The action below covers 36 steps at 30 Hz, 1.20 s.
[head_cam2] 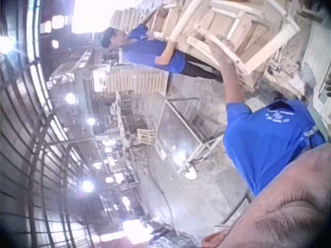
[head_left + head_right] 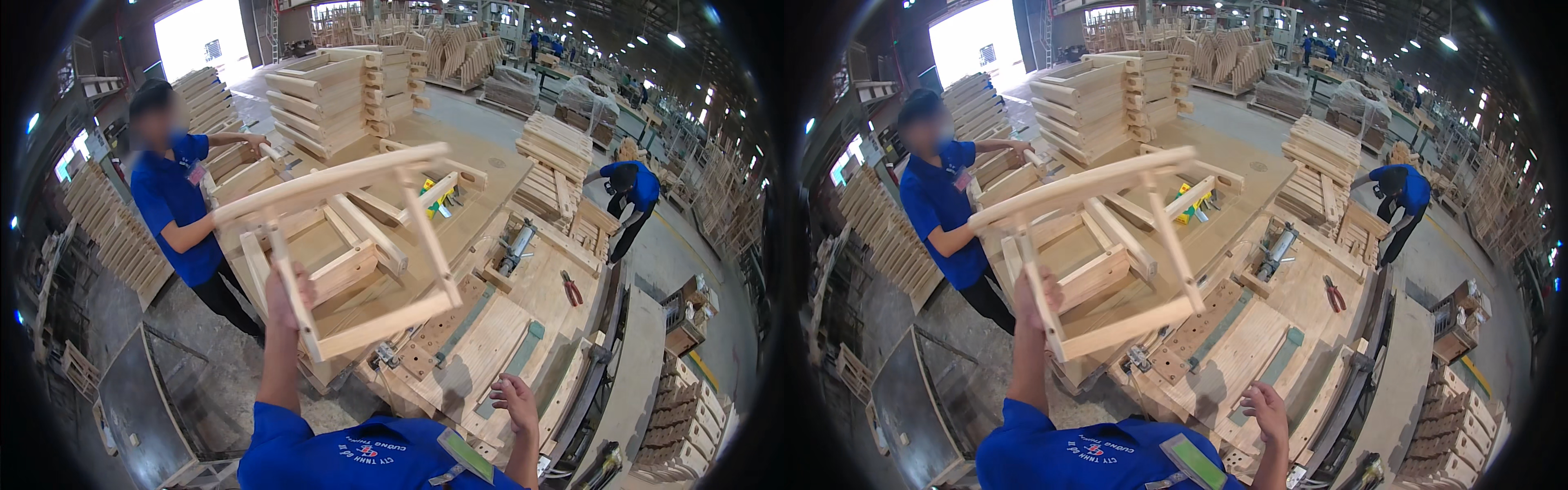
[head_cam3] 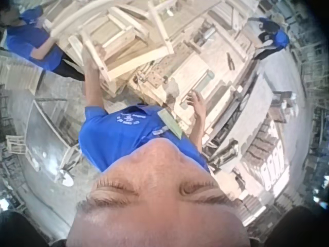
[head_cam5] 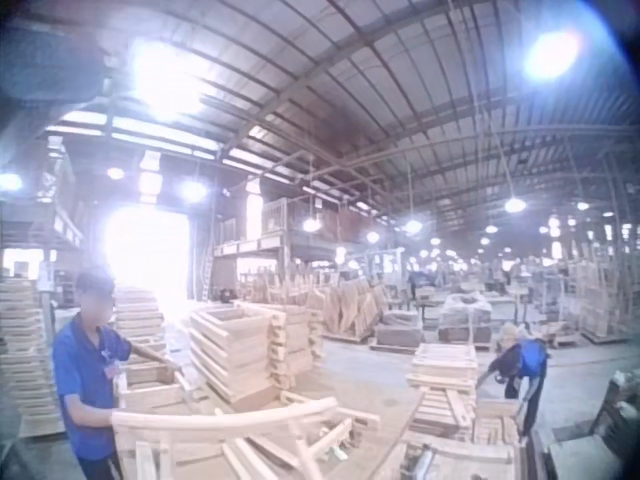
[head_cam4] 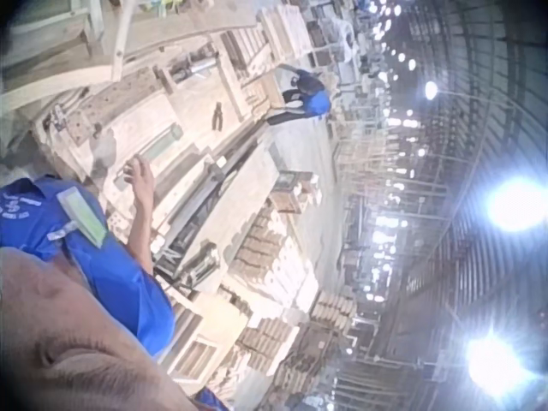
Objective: The person assembles wooden chair frames by aligning wooden pieces on a jig and fastening them with a pneumatic nail gun. The person repeatedly picks up components, positions them, and uses the nail gun to secure joints before moving the assembled frame aside.
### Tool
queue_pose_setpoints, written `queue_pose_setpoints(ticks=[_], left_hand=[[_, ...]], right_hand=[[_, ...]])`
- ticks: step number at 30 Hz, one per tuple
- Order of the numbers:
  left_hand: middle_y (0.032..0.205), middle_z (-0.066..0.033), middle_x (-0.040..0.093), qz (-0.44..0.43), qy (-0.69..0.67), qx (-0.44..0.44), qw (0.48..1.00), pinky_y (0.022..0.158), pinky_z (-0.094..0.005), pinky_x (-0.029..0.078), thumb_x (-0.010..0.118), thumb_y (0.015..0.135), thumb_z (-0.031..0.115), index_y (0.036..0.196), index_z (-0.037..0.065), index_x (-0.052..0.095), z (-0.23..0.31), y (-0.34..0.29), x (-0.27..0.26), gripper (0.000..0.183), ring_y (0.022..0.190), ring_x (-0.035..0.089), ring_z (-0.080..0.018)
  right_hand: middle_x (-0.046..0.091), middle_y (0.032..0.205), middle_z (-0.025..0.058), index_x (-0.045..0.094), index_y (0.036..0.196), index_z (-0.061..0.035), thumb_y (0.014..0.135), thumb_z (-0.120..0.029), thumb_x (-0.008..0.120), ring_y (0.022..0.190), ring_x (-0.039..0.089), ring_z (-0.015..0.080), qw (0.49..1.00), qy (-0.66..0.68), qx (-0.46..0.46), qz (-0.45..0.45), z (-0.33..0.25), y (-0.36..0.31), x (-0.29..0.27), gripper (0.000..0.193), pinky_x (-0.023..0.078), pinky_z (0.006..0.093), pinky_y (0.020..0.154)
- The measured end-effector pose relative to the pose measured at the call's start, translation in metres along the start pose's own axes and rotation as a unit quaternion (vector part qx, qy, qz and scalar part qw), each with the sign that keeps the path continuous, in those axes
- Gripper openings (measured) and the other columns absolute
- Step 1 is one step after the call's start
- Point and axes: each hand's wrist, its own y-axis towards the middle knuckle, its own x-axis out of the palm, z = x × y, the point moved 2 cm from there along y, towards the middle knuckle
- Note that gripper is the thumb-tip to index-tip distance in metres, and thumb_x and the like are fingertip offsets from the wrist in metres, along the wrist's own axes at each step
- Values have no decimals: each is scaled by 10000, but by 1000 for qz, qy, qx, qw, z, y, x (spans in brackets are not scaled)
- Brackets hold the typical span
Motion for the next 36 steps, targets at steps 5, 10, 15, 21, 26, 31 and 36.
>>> queue_pose_setpoints(ticks=[5, 10, 15, 21, 26, 31, 36], left_hand=[[573, -10, 499, 146, -38, 50, 987, 330, -325, 407, 376, 1118, 584, 863, 140, 583, 33, -14, -59, 553, 408, 472, -167], [581, -12, 473, 186, -75, 86, 976, 347, -342, 374, 378, 1119, 542, 859, 134, 556, 52, -8, -94, 516, 421, 453, -167], [563, -1, 428, 266, -102, 97, 954, 341, -339, 367, 359, 1119, 555, 843, 133, 532, 56, 15, -108, 534, 418, 436, -161], [557, 15, 393, 285, -114, 95, 947, 338, -317, 326, 399, 1116, 497, 894, 119, 519, 66, 22, -135, 454, 402, 386, -143], [581, 24, 536, 328, 76, 160, 928, 357, -287, 433, 444, 1103, 621, 999, 97, 633, 78, 9, -146, 567, 399, 492, -143], [720, -5, 578, 381, 279, 194, 860, 579, -278, 438, 508, 1113, 566, 1018, 74, 679, 89, -9, -138, 530, 598, 562, -134], [725, 2, 580, 361, 409, 166, 822, 558, -270, 431, 542, 1119, 496, 988, 74, 674, 70, -31, -142, 462, 613, 567, -108]], right_hand=[[743, 1189, 142, 596, 1438, 1, 1075, -315, 653, 996, 725, 220, 998, -59, 14, -19, -11, 21, 10, 484, 592, 358, 808], [738, 1180, 130, 602, 1427, -10, 1085, -311, 648, 986, 722, 204, 994, -96, 8, -43, -32, 46, 33, 458, 588, 338, 792], [737, 1184, 128, 600, 1429, -9, 1085, -316, 647, 1001, 720, 206, 989, -129, 9, -69, -46, 72, 51, 463, 587, 335, 802], [735, 1170, 117, 604, 1416, -18, 1096, -309, 631, 1000, 715, 199, 983, -144, -22, -116, -90, 125, 83, 434, 588, 333, 817], [704, 1216, 113, 597, 1391, -31, 1104, -323, 616, 1036, 699, 201, 984, -73, -51, -155, -152, 223, 162, 409, 589, 338, 820], [670, 1284, 133, 610, 1267, -50, 1059, -398, 682, 1073, 693, 237, 998, -1, 8, -57, -206, 342, 267, 412, 593, 412, 822], [645, 1235, 191, 560, 1396, 42, 997, -322, 774, 1208, 631, 366, 977, 198, 69, 37, -200, 420, 326, 581, 571, 434, 961]])
